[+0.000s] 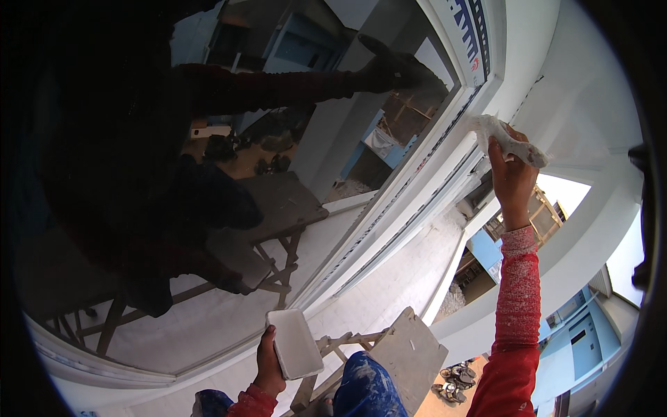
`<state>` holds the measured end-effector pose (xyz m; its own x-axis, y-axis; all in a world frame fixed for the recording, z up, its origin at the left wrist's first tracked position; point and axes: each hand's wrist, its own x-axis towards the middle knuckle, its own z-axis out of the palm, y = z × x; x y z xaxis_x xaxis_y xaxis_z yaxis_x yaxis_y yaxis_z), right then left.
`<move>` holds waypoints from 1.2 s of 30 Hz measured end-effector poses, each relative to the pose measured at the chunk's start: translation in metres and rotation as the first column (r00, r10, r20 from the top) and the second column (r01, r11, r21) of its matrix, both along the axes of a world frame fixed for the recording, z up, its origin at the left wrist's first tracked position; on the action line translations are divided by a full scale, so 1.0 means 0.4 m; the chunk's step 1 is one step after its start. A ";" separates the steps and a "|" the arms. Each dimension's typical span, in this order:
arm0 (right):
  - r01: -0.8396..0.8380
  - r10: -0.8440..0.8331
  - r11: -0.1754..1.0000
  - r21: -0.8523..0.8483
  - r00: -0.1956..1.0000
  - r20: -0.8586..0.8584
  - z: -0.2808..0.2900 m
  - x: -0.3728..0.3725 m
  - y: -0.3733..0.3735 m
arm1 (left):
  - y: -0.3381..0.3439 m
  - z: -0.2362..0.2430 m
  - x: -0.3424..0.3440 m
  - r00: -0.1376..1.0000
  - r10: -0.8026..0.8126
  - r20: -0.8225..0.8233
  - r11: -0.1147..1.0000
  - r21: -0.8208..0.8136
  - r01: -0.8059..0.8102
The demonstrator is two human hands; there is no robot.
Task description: The person paints a white wall and window frame using a paintbrush and a small paint container. They apply white paint to the wall surface, around electrical conduits, and along the edges of a window frame while standing on a scaffold.
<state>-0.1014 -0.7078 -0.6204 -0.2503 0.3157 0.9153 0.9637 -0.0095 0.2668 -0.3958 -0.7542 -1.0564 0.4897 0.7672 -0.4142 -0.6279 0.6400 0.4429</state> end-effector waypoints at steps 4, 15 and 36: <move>-0.058 0.021 0.994 0.095 0.935 0.353 0.050 0.009 0.002 | -0.001 0.001 0.000 1.000 -0.008 0.027 1.000 0.007 0.008; -0.122 0.173 0.868 -0.482 0.983 0.062 -0.293 -0.036 -0.054 | -0.007 0.021 -0.005 0.999 -0.020 0.040 1.000 0.014 0.020; 0.048 -0.022 0.997 -0.060 0.927 0.376 0.097 -0.034 -0.033 | 0.001 -0.010 0.005 1.000 0.002 0.026 1.000 0.015 -0.002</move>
<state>-0.1150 -0.7209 -0.5817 -0.5583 0.3880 0.7333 0.7929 -0.0107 0.6093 -0.3936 -0.7539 -1.0605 0.4985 0.7743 -0.3898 -0.6409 0.6320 0.4358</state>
